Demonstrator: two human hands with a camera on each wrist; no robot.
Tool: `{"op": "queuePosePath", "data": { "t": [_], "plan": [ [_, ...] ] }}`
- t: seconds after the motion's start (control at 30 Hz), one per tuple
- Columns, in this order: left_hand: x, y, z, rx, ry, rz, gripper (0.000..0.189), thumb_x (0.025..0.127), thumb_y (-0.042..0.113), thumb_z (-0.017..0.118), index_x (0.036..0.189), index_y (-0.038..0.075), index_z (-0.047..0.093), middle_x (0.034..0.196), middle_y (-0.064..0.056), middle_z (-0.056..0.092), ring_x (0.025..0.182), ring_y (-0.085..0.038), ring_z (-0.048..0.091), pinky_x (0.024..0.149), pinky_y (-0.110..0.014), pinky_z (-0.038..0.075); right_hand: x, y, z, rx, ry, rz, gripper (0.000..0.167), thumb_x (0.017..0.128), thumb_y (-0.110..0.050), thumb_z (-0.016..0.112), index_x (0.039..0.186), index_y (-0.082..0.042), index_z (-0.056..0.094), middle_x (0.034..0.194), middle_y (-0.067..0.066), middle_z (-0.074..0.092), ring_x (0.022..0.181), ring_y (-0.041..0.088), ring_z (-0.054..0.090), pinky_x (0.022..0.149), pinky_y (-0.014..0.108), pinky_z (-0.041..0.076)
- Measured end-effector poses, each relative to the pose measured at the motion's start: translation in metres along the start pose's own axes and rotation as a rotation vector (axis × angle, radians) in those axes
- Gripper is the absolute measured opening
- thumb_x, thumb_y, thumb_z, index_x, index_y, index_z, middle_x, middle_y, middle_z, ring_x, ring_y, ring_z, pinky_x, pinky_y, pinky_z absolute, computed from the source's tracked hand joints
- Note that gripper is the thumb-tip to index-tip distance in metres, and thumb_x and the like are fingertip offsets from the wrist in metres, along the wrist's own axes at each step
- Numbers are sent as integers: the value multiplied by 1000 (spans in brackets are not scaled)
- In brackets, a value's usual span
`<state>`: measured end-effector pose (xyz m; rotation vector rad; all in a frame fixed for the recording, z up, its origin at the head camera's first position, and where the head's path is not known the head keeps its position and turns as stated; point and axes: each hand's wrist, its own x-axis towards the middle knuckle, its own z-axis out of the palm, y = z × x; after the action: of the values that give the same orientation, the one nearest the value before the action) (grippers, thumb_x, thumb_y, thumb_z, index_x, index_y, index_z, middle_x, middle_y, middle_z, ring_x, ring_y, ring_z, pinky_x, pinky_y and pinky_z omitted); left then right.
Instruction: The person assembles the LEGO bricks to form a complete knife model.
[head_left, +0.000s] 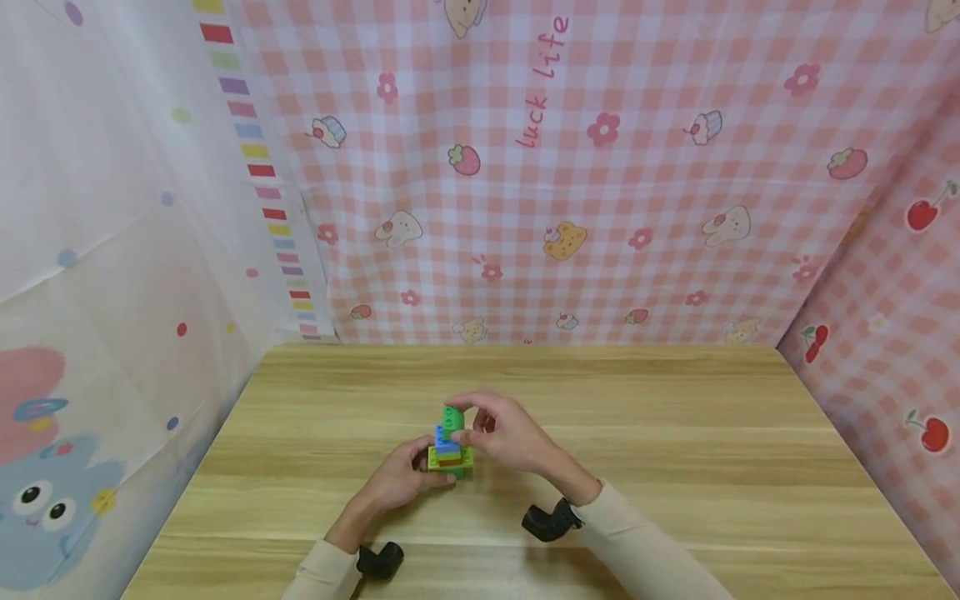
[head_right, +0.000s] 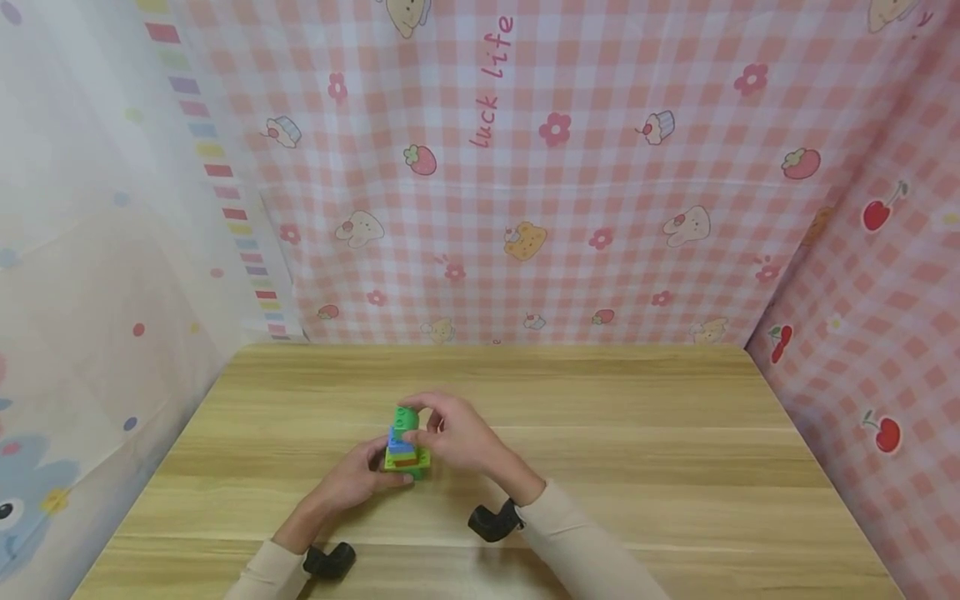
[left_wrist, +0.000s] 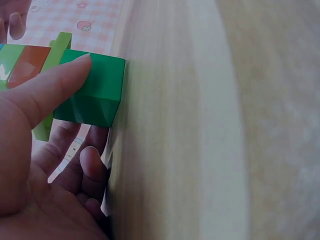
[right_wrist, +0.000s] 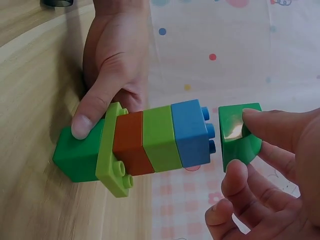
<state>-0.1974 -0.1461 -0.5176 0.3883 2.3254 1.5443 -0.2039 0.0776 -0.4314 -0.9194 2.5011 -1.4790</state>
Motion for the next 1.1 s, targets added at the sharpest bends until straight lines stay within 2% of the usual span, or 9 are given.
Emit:
{"op": "queuePosePath", "data": {
  "t": [0.4, 0.63, 0.83, 1.1],
  "plan": [
    [-1, 1, 1, 10, 7, -3, 47, 83, 20, 81, 125, 10, 63, 109, -3, 66, 97, -18, 57, 85, -35, 45, 5, 0, 7, 10, -33, 13, 39, 91, -14, 73, 129, -12, 64, 113, 0, 64, 75, 9, 56, 62, 22, 47],
    [-1, -1, 1, 5, 9, -2, 50, 83, 18, 80, 129, 10, 61, 111, -3, 66, 99, -18, 58, 87, -36, 45, 3, -2, 9, 10, -23, -4, 40, 90, -13, 73, 129, -11, 64, 116, 3, 63, 74, 10, 55, 62, 23, 47],
    [0, -2, 2, 9, 8, -3, 51, 83, 19, 80, 130, 10, 61, 112, -3, 67, 101, -18, 59, 89, -38, 46, 3, -1, 10, -13, -12, 8, 40, 90, -15, 73, 129, -15, 65, 116, -1, 63, 76, 11, 55, 64, 24, 47],
    [1, -3, 0, 13, -5, 1, 52, 84, 22, 80, 130, 12, 61, 112, -3, 67, 100, -17, 59, 87, -35, 46, 2, 3, 12, -49, 6, -21, 40, 91, -18, 73, 131, -14, 65, 117, 0, 64, 76, 11, 55, 63, 23, 47]
  ]
}}
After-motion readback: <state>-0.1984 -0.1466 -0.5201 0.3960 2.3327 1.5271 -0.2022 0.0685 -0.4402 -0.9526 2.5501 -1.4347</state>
